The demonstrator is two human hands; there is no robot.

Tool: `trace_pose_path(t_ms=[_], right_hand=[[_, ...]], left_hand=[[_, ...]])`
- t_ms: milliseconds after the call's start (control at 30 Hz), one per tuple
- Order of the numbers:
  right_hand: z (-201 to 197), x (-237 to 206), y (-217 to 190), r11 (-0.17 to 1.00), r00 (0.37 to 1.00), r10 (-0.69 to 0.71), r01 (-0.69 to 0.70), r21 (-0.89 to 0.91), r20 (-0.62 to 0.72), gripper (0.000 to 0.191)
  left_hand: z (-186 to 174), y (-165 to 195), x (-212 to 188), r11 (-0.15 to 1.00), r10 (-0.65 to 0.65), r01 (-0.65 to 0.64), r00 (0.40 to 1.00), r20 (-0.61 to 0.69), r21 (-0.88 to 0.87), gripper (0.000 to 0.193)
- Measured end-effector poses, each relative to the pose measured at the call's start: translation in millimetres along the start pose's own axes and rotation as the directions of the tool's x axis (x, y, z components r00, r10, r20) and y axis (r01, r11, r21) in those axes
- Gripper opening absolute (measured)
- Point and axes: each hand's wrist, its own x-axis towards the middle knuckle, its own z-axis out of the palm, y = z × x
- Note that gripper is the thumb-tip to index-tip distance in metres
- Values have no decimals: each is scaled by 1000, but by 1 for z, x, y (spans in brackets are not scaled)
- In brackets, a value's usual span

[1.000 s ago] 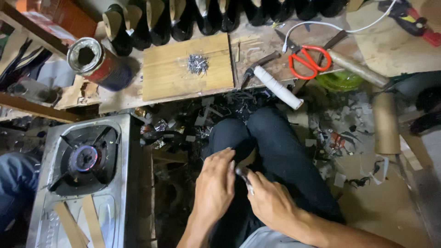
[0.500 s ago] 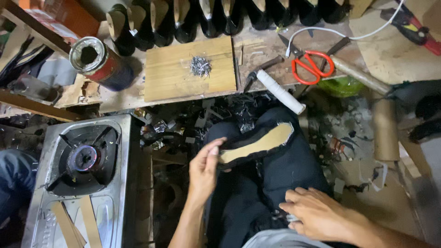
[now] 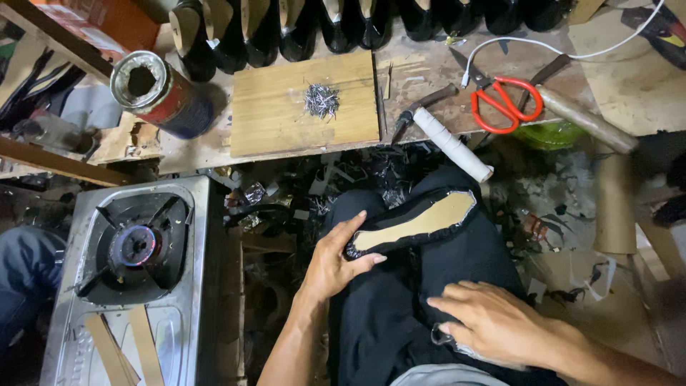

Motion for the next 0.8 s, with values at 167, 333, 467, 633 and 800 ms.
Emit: trace_pose_path(t_ms=[167,333,467,633,800], right_hand=[[-35,14,3,989,968,-141,132,-61,-209,48],[-73,35,26,967,843,-256,231,-111,-473,39],[-106,66,44,952,702,-152,-85,-293,-696,37],[-131,103,50,849,559,-194,-316,-424,-806,43],[-134,127,56,887,660,-95,-284,-365,-745,53]], left_hand=[[3,-9,-2,995,100,-100,994,-47,3,80],[6,-15,0,993,115,-115,992,-61,0,76],[5,-16,2,994,103,-105,992,-68,-35,68],[2,-12,6,994,76,-80,996,-54,-79,62],[-2,-3,6,998,59,-59,998,-35,-11,58]])
